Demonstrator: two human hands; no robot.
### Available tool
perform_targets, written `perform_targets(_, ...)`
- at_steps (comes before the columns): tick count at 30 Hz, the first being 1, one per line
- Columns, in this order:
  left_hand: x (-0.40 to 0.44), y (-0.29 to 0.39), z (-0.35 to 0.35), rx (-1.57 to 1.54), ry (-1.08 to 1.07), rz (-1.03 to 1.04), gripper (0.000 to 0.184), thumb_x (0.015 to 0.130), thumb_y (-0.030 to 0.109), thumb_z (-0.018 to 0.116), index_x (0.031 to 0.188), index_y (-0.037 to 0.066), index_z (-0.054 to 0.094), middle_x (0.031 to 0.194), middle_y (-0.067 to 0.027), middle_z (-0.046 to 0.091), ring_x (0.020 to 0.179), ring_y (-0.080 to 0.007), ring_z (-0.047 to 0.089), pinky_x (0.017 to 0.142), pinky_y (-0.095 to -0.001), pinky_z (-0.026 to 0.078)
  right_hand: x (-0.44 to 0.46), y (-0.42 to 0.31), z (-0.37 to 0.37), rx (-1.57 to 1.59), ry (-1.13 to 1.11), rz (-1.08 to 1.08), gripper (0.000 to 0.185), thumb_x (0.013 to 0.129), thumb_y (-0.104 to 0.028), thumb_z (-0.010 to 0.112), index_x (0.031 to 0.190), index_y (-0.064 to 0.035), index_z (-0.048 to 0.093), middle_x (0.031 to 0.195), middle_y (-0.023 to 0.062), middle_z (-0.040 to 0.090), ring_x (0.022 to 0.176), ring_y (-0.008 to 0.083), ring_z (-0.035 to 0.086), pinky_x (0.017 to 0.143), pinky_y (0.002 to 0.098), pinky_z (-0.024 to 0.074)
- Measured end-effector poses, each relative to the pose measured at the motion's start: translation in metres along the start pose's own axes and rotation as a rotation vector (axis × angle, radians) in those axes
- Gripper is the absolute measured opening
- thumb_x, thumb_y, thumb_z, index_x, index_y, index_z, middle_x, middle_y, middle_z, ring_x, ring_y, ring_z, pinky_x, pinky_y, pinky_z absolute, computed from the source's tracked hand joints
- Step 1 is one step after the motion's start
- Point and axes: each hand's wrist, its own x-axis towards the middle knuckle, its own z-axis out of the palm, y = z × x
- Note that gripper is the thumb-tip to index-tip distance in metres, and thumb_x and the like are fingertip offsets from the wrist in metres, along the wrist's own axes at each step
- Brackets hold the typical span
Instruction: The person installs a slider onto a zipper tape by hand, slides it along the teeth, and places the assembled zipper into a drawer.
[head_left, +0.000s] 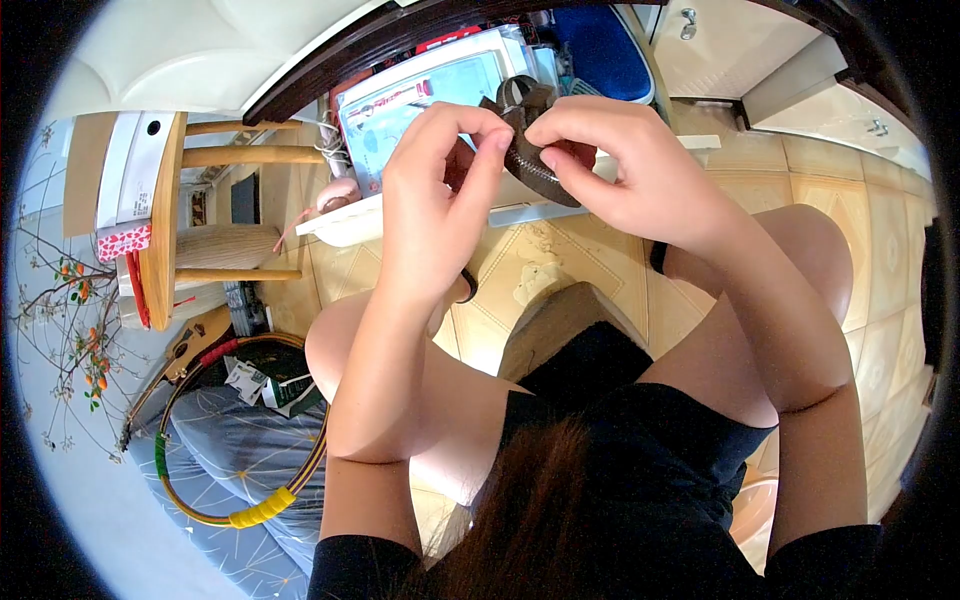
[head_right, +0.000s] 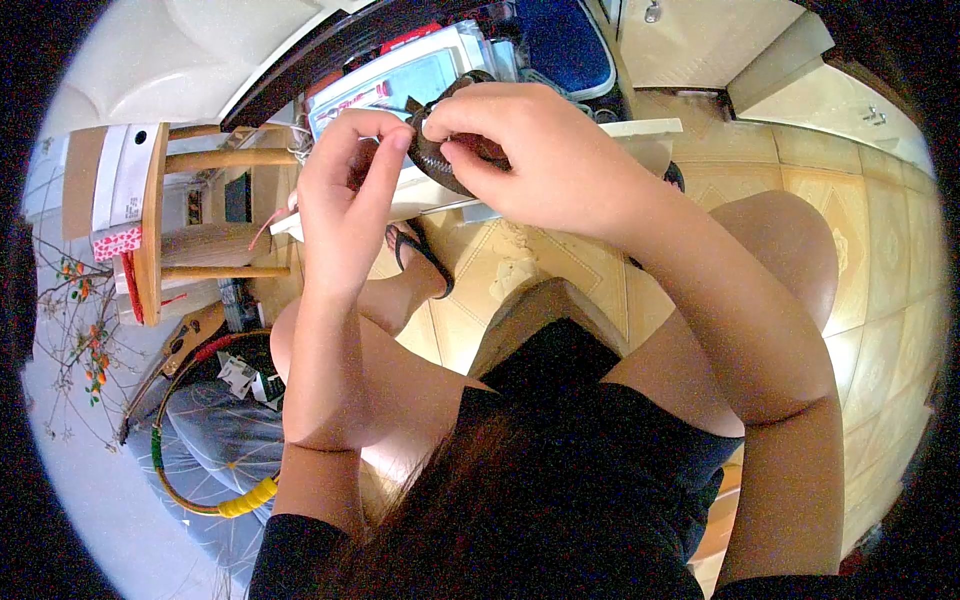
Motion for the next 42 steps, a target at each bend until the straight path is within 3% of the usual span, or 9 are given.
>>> perform_targets(2, 0.000, -0.002, 0.000, -0.029, 0.022, -0.013, 0.005, 0.083, 0.004, 0.061, 0.086, 0.000, 0.059, 0.074, -0.0030, 0.052, 0.056, -0.0068, 0.043, 0.051, -0.0210, 0.035, 0.001, -0.001, 0.001, 0.003, 0.032, 0.011, 0.011, 0.079, -0.003, 0.059, 0.089, -0.0005, 0.059, 0.078, 0.0149, 0.060, 0.069, 0.0295, 0.060, 0.062, 0.0349, 0.0475)
perform_targets(8, 0.001, 0.002, -0.005, -0.055, 0.031, -0.078, 0.006, 0.087, 0.006, 0.059, 0.088, 0.000, 0.057, 0.074, 0.0004, 0.051, 0.057, -0.0043, 0.041, 0.051, -0.0194, 0.034, 0.002, 0.000, 0.001, -0.005, 0.035, 0.013, 0.012, 0.079, -0.003, 0.059, 0.090, -0.0001, 0.060, 0.079, 0.0153, 0.061, 0.070, 0.0291, 0.061, 0.063, 0.0339, 0.0487)
perform_targets(11, 0.001, 0.003, -0.006, -0.097, 0.026, -0.090, 0.006, 0.088, 0.007, 0.059, 0.088, 0.001, 0.057, 0.072, 0.0022, 0.051, 0.057, -0.0028, 0.040, 0.051, -0.0183, 0.033, 0.001, 0.003, 0.002, -0.021, 0.025, -0.025, 0.018, 0.080, 0.004, 0.058, 0.097, 0.0013, 0.059, 0.082, 0.0099, 0.060, 0.067, 0.0166, 0.057, 0.059, 0.0266, 0.0461)
perform_targets(14, 0.001, 0.002, -0.006, -0.111, 0.016, -0.090, 0.005, 0.088, 0.006, 0.058, 0.089, 0.001, 0.058, 0.071, 0.0029, 0.051, 0.057, -0.0021, 0.040, 0.050, -0.0180, 0.033, 0.002, 0.004, 0.001, -0.019, 0.023, -0.018, 0.017, 0.080, 0.004, 0.058, 0.097, 0.0012, 0.059, 0.082, 0.0099, 0.061, 0.068, 0.0167, 0.057, 0.060, 0.0267, 0.0463)
perform_targets(17, 0.001, 0.000, -0.005, -0.140, -0.005, -0.116, 0.006, 0.086, 0.005, 0.059, 0.092, 0.002, 0.059, 0.073, 0.0026, 0.052, 0.057, -0.0021, 0.040, 0.050, -0.0177, 0.033, 0.004, 0.002, 0.003, -0.012, 0.059, -0.007, 0.012, 0.078, -0.003, 0.059, 0.089, -0.0002, 0.060, 0.079, 0.0155, 0.061, 0.070, 0.0295, 0.061, 0.063, 0.0342, 0.0487)
perform_targets(27, 0.002, -0.001, -0.008, 0.038, -0.142, -0.030, 0.007, 0.083, 0.003, 0.060, 0.089, 0.001, 0.059, 0.076, -0.0039, 0.053, 0.057, -0.0081, 0.044, 0.052, -0.0214, 0.037, 0.005, 0.003, 0.004, -0.027, -0.004, -0.047, 0.010, 0.079, -0.003, 0.058, 0.088, -0.0016, 0.061, 0.078, 0.0139, 0.059, 0.068, 0.0308, 0.059, 0.061, 0.0357, 0.0466)
perform_targets(32, 0.003, -0.004, -0.006, 0.041, -0.078, 0.015, 0.005, 0.084, 0.003, 0.058, 0.089, 0.000, 0.058, 0.077, -0.0058, 0.053, 0.059, -0.0100, 0.046, 0.054, -0.0220, 0.038, 0.005, 0.003, 0.005, -0.005, 0.002, -0.012, 0.011, 0.079, -0.003, 0.058, 0.089, -0.0015, 0.061, 0.078, 0.0141, 0.059, 0.068, 0.0298, 0.060, 0.061, 0.0345, 0.0470)
perform_targets(38, 0.005, -0.002, -0.013, 0.041, -0.023, -0.083, 0.007, 0.087, 0.006, 0.057, 0.088, -0.001, 0.058, 0.074, -0.0043, 0.053, 0.061, -0.0099, 0.046, 0.057, -0.0240, 0.040, 0.006, 0.007, 0.007, 0.061, 0.056, 0.052, 0.012, 0.082, -0.006, 0.059, 0.092, -0.0004, 0.061, 0.076, 0.0122, 0.061, 0.065, 0.0195, 0.060, 0.061, 0.0295, 0.0468)
perform_targets(42, 0.006, 0.003, -0.017, -0.176, -0.026, -0.211, 0.008, 0.089, 0.006, 0.055, 0.089, -0.001, 0.057, 0.070, -0.0013, 0.050, 0.061, -0.0078, 0.044, 0.057, -0.0237, 0.039, 0.009, 0.003, -0.001, 0.316, 0.022, 0.359, 0.010, 0.089, -0.006, 0.055, 0.096, -0.0018, 0.060, 0.081, -0.0017, 0.058, 0.073, 0.0066, 0.051, 0.068, 0.0212, 0.0426)
